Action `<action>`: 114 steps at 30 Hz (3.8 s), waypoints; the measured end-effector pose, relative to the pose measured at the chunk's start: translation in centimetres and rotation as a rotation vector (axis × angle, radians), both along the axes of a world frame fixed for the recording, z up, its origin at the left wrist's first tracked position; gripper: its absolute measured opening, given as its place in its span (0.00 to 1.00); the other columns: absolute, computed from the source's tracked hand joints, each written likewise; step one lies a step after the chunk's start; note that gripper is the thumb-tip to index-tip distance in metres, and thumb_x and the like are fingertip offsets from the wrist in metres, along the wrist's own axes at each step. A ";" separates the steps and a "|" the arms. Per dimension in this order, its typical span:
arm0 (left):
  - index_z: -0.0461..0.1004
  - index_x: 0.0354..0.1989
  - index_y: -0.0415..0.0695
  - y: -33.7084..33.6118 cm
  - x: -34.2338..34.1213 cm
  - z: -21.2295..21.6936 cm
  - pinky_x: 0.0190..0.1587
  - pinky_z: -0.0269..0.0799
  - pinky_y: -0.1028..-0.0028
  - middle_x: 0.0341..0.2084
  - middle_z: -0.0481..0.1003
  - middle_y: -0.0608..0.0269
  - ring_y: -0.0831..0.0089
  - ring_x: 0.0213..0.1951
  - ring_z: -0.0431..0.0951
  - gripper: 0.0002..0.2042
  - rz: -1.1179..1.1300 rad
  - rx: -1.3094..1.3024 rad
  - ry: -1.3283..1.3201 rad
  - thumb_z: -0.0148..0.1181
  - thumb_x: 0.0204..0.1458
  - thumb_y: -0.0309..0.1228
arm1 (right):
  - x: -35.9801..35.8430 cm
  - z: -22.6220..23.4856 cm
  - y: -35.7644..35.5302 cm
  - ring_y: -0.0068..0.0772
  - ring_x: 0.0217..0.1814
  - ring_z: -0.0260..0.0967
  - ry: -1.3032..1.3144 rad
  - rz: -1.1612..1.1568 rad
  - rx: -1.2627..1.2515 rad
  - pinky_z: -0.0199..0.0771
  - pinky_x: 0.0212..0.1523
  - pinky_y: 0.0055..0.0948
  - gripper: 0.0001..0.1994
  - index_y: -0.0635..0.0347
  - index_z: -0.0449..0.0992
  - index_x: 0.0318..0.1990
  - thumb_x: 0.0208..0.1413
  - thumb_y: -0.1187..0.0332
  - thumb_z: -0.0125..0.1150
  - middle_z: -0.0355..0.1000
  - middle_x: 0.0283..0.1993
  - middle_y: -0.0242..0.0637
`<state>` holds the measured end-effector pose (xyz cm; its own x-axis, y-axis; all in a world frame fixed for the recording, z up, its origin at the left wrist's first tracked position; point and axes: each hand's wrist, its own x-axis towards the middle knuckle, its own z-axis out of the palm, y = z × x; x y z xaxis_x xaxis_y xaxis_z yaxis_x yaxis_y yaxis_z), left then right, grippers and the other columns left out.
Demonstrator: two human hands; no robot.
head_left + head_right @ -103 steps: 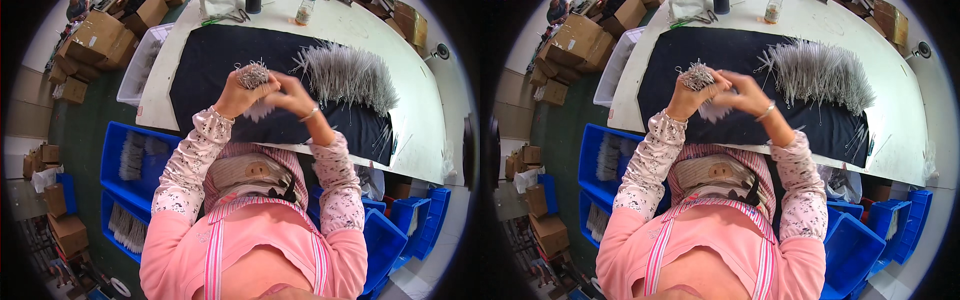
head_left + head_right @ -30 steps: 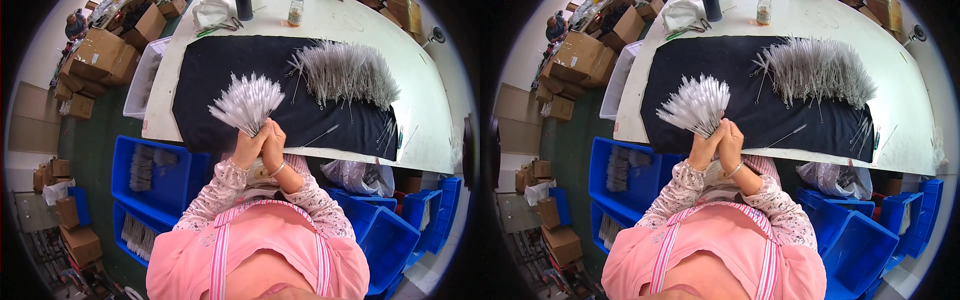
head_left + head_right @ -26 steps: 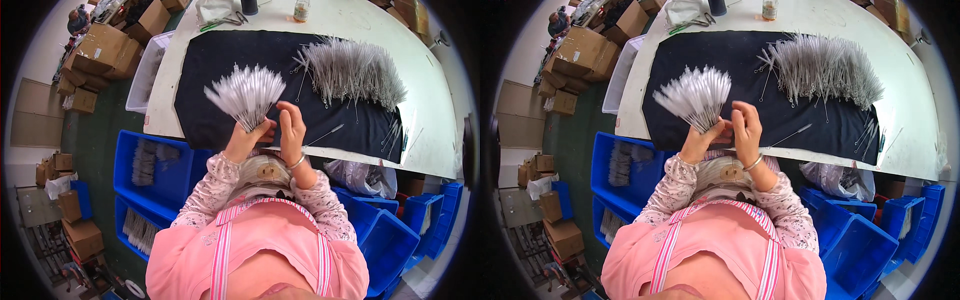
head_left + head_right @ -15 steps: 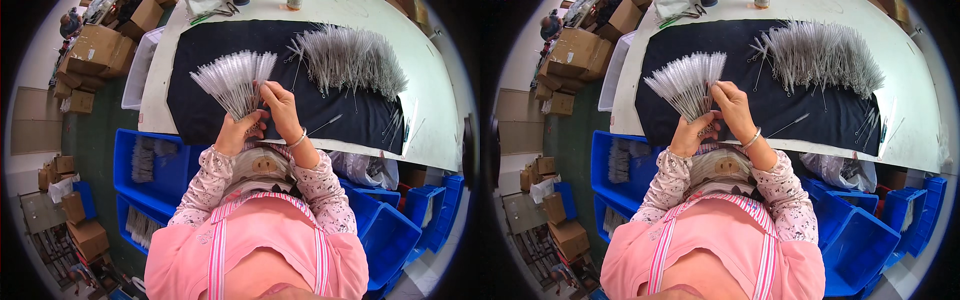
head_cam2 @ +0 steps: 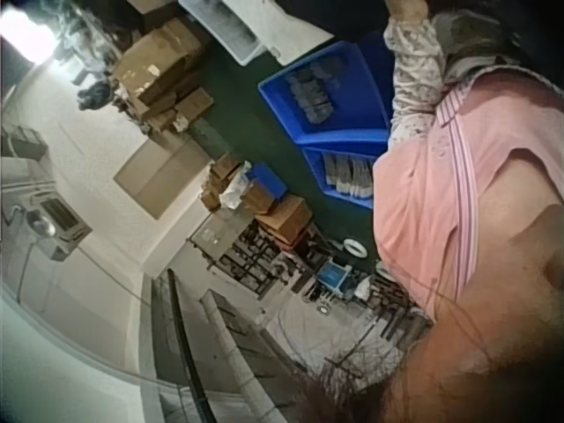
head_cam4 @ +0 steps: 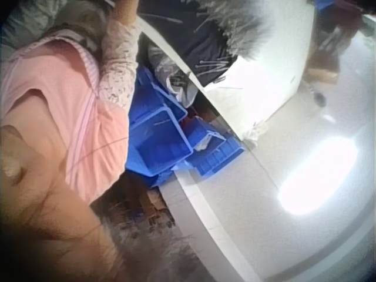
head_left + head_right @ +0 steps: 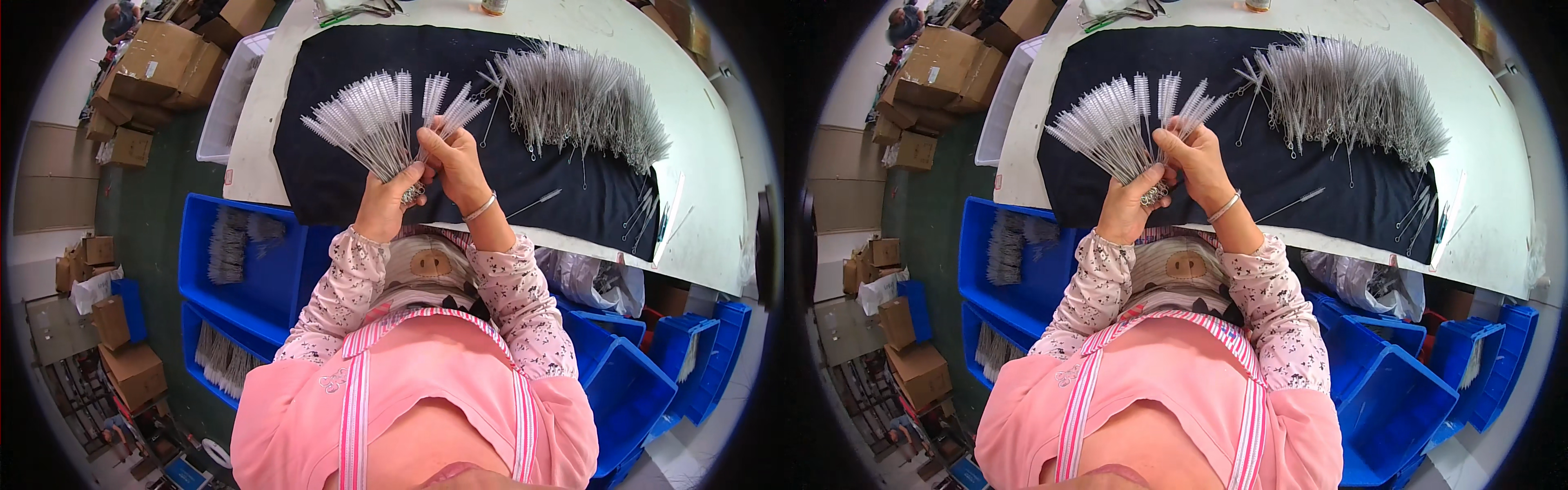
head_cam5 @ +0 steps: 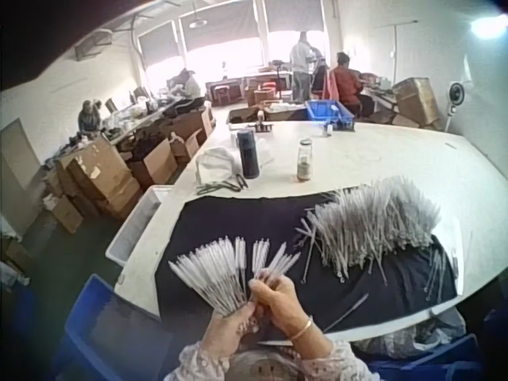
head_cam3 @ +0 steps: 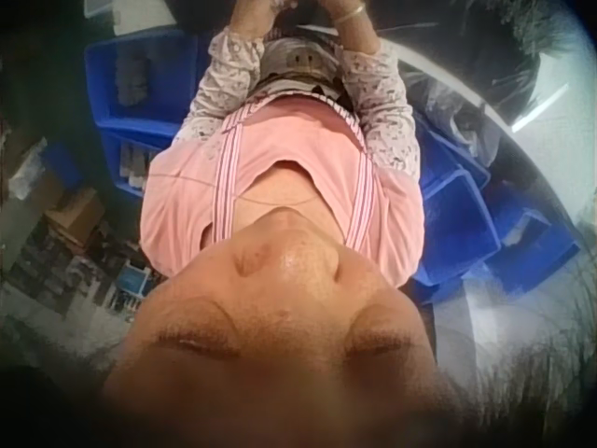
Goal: The person gathers bundles of white wire brushes from a blue bin and places them on a black mat. They then pick up a metal wire tie, wrap it around the bundle, and twist it to secure the brushes together. This process is repeated for multiple bundles throughout the clip.
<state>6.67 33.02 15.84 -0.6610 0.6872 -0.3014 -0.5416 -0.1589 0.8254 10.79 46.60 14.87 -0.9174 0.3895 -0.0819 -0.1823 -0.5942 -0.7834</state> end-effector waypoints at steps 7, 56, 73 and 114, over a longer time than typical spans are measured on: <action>0.66 0.47 0.42 0.1 0.2 -0.3 0.23 0.67 0.78 0.33 0.76 0.62 0.75 0.30 0.76 0.13 0.021 0.072 0.018 0.58 0.55 0.30 | 0.1 0.0 -0.1 0.15 0.19 0.60 -0.096 -0.065 0.135 0.63 0.20 0.19 0.12 0.63 0.73 0.38 0.54 0.64 0.63 0.65 0.21 0.24; 0.68 0.44 0.40 0.2 -0.2 -1.2 0.14 0.59 0.82 0.29 0.74 0.63 0.75 0.21 0.73 0.17 0.078 0.019 0.108 0.58 0.55 0.41 | -0.2 -0.2 -1.0 0.24 0.25 0.71 -0.075 -0.126 -0.145 0.70 0.22 0.23 0.09 0.63 0.74 0.35 0.48 0.72 0.67 0.72 0.29 0.32; 0.69 0.42 0.41 0.6 -0.2 -1.4 0.14 0.60 0.83 0.28 0.75 0.64 0.77 0.22 0.74 0.16 0.050 -0.052 0.230 0.60 0.54 0.39 | 0.2 -0.6 -0.7 0.26 0.30 0.71 -0.019 -0.025 -0.189 0.72 0.33 0.22 0.14 0.64 0.72 0.44 0.51 0.71 0.65 0.71 0.31 0.32; 0.71 0.45 0.39 2.4 1.2 -3.8 0.30 0.70 0.82 0.32 0.75 0.69 0.84 0.30 0.72 0.14 0.235 -0.026 0.604 0.59 0.56 0.36 | 1.0 -2.7 0.6 0.29 0.42 0.71 0.163 -0.023 -0.282 0.73 0.46 0.30 0.15 0.63 0.72 0.45 0.48 0.76 0.64 0.73 0.42 0.35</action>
<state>7.82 35.46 12.02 -0.8515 0.5007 0.1557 0.0660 -0.1922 0.9791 11.82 47.22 12.12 -0.9184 0.3935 -0.0419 -0.3083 -0.7777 -0.5479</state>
